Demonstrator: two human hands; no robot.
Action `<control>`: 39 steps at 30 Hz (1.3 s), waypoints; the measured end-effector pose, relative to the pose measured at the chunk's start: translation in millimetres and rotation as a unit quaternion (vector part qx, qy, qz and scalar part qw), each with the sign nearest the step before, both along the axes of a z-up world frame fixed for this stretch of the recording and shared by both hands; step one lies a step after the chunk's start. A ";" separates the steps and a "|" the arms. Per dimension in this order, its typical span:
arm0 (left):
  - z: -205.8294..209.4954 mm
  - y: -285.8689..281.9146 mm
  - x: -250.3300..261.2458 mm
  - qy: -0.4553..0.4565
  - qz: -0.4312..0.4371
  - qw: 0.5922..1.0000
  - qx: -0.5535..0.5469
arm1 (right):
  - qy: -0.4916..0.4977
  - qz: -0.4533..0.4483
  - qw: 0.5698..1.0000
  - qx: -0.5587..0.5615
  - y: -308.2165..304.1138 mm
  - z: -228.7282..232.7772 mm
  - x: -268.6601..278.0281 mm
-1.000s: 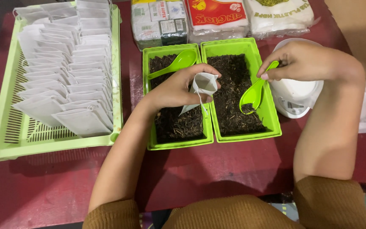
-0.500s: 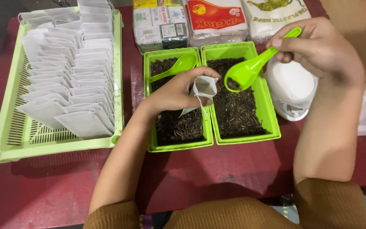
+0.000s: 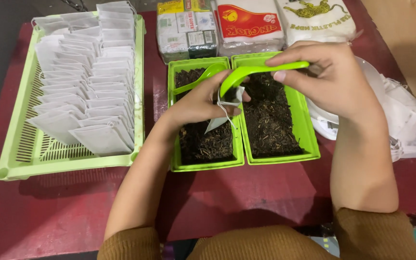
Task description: The person scoops loose tea leaves from a container using a spoon and fills white tea bags before placing them in a basket.
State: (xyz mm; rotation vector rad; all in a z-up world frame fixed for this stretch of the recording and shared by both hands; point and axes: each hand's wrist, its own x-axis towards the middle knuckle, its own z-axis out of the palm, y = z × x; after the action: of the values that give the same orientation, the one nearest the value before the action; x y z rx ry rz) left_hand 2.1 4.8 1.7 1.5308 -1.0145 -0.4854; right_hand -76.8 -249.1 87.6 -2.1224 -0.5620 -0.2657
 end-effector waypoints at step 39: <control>31.2 -7.3 -31.2 -0.112 0.152 0.978 -0.086 | 0.102 0.090 0.991 0.000 17.0 -19.2 19.2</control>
State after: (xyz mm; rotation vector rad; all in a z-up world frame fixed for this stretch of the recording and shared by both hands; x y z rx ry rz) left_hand -29.1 -2.5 32.9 1.5711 -0.9428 -0.0100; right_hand -57.6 -232.1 68.4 -2.0517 -0.6274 0.0523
